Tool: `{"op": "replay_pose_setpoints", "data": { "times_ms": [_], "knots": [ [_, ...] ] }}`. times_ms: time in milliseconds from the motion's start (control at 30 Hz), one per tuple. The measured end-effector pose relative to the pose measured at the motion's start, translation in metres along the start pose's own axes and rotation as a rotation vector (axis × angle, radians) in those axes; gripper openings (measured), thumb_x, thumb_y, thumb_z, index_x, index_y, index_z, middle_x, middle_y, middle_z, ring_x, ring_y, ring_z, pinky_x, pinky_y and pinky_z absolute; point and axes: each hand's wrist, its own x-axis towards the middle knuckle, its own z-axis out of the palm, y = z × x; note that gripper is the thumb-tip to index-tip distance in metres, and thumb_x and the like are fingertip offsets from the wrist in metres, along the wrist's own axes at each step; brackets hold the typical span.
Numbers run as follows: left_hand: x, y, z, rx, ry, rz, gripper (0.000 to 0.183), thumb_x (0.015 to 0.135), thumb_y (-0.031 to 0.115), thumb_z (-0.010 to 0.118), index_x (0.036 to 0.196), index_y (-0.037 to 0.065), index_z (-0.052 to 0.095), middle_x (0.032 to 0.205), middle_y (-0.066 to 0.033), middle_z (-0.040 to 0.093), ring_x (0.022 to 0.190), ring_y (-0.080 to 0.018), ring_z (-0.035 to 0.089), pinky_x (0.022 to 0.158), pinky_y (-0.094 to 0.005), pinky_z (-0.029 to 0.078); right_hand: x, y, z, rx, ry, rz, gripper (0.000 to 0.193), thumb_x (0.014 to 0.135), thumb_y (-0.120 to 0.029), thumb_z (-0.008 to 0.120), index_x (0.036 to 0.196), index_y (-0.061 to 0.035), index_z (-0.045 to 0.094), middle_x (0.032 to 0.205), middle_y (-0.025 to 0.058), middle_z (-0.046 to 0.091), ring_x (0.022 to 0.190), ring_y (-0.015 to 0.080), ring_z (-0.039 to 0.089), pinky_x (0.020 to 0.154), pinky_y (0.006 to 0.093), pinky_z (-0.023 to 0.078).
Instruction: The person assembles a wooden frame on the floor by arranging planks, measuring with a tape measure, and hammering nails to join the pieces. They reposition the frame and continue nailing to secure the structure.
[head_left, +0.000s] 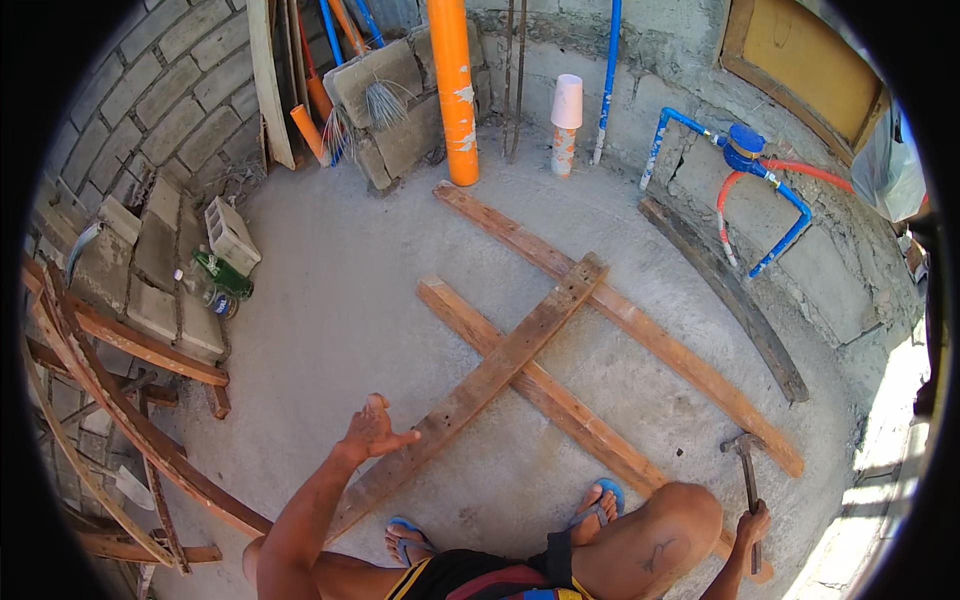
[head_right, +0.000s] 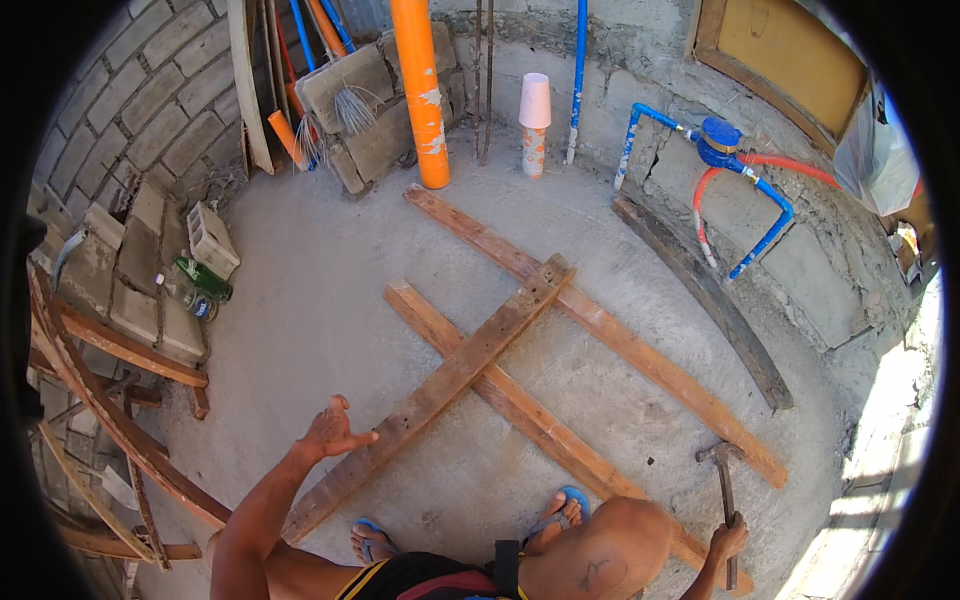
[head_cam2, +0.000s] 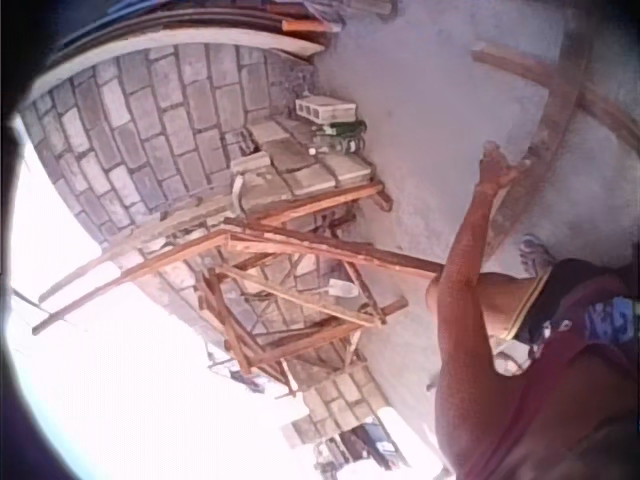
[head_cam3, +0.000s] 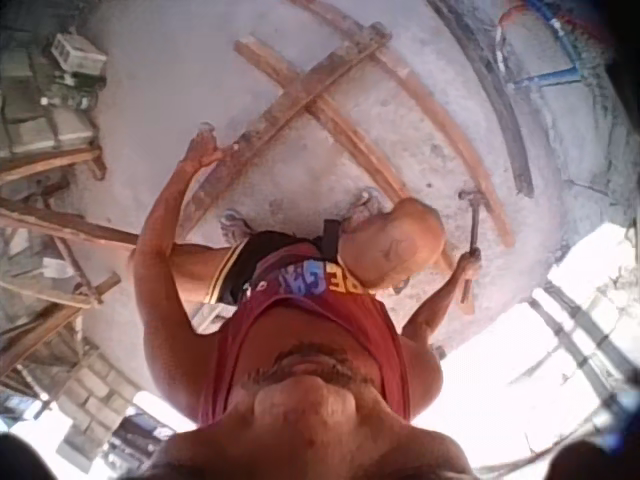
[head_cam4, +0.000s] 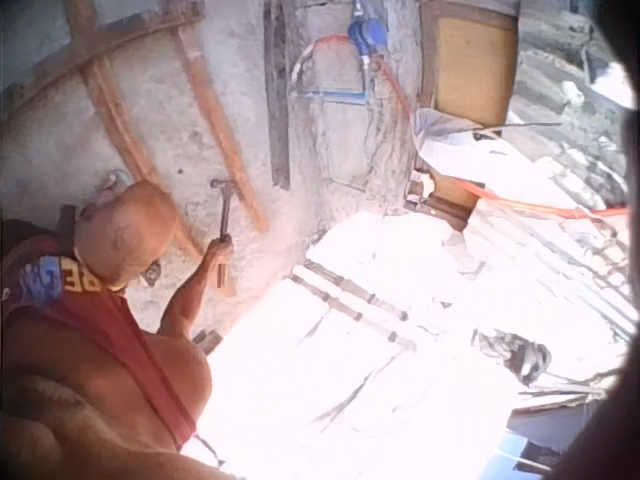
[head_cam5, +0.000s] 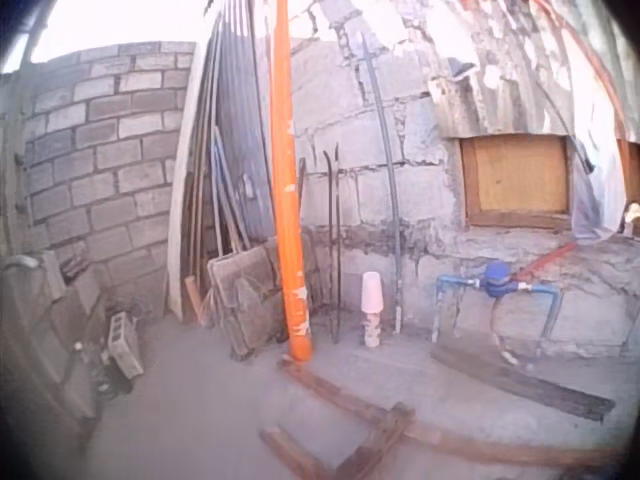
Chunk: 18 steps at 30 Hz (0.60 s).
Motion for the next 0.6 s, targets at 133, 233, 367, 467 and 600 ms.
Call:
{"op": "replay_pose_setpoints", "data": {
  "times_ms": [133,233,367,467,600],
  "knots": [
    [-0.054,-0.094,-0.074,0.088,0.522,-0.082,0.043,0.083,0.039,0.076,0.09,0.0,0.06,0.068,-0.0105,0.065,0.061,-0.0348,0.066,0.065,-0.0433,0.053,0.028,-0.048,-0.021,-0.15,0.041,-0.192,0.082,0.075,-0.009,0.08,0.148,-0.0065,0.043,0.132,0.0219,0.053,0.117,0.0398,0.056,0.099,0.0456,0.045],
    [-0.123,-0.14,-0.082,-0.037,0.13,-0.263,0.043,0.078,0.044,0.081,0.089,0.005,0.067,0.079,-0.0086,0.073,0.072,-0.0311,0.071,0.074,-0.041,0.056,-0.01,-0.118,-0.028,0.428,-0.817,-0.666,0.08,0.077,-0.015,0.082,0.147,-0.0027,0.044,0.122,0.0184,0.06,0.111,0.0346,0.059,0.094,0.0431,0.048],
    [-0.178,-0.127,0.026,0.032,-0.185,-0.027,0.098,0.063,0.047,0.09,0.143,0.012,0.046,0.137,-0.0183,0.059,0.131,-0.0326,0.055,0.111,-0.0417,0.044,-0.071,-0.172,-0.029,0.134,-1.004,-0.981,0.083,0.072,-0.018,0.085,0.144,-0.0018,0.047,0.123,0.019,0.061,0.112,0.0351,0.06,0.096,0.0433,0.049],
    [-0.177,-0.126,0.071,-0.13,-0.094,-0.129,0.096,0.062,0.04,0.09,0.142,0.011,0.046,0.127,-0.0185,0.065,0.119,-0.0357,0.063,0.103,-0.0436,0.05,-0.081,-0.181,-0.028,0.091,-0.968,-0.984,0.086,0.069,-0.02,0.087,0.143,-0.001,0.049,0.124,0.0195,0.061,0.113,0.0354,0.061,0.097,0.0434,0.049],
    [-0.185,-0.14,0.054,-0.276,-0.033,-0.104,0.085,0.065,0.032,0.087,0.137,0.008,0.049,0.114,-0.0181,0.069,0.103,-0.036,0.069,0.093,-0.044,0.055,-0.074,-0.196,-0.02,0.063,-0.927,-0.988,0.089,0.064,-0.023,0.091,0.14,-0.0001,0.051,0.125,0.0201,0.062,0.113,0.0358,0.062,0.098,0.0435,0.049]
  ]
}}
